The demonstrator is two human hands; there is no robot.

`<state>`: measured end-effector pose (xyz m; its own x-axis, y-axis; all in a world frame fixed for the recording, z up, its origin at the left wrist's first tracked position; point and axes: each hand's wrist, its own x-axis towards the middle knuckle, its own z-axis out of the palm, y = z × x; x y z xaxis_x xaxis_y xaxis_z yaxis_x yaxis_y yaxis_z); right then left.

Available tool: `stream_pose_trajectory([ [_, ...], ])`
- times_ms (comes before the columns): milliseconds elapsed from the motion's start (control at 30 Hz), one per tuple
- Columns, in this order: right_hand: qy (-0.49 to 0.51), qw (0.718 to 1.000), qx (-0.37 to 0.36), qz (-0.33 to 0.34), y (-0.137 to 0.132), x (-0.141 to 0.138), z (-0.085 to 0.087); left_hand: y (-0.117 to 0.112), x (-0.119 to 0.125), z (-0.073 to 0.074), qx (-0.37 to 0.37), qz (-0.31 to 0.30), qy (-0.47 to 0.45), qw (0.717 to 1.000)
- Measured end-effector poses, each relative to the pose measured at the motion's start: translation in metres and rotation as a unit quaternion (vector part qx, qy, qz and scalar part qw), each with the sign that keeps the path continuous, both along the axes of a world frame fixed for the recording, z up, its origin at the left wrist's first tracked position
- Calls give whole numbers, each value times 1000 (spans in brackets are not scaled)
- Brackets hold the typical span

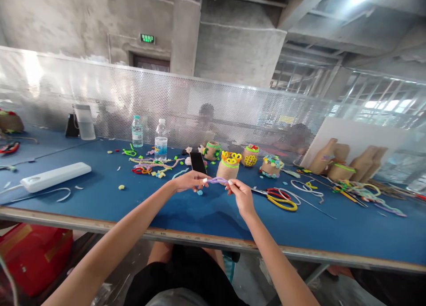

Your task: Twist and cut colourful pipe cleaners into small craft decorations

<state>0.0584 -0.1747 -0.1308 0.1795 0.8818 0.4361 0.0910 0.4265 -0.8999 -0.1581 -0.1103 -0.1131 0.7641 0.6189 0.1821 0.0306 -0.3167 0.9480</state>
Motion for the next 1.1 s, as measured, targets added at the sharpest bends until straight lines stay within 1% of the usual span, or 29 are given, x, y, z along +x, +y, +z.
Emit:
stream_pose_trajectory([
  [67,-33,999,6,-2,-1,0,0,-1,3,-1,69,58,17,996],
  [133,-52,999,10,-6,-1,0,0,0,4,-1,116,107,28,987],
  [300,-56,998,18,1,-2,-1,1,6,5,-3,166,178,25,970],
  [400,-43,999,20,-4,-3,-1,0,9,5,-6,170,190,29,966],
  [500,-28,999,17,0,-3,-2,-2,11,6,-9,161,186,27,969],
  [567,-10,1000,7,21,-2,-2,-3,13,5,-10,147,188,12,971],
  [667,20,998,-12,52,0,-2,-6,16,1,-11,105,184,-29,977],
  [767,32,998,-15,51,2,-2,-7,19,-3,-11,54,166,-71,982],
  [933,22,998,-13,49,3,-2,-7,15,-11,-1,-3,151,-121,981],
  [1100,-2,999,-2,44,3,-1,-7,7,-16,9,-31,126,-121,984],
])
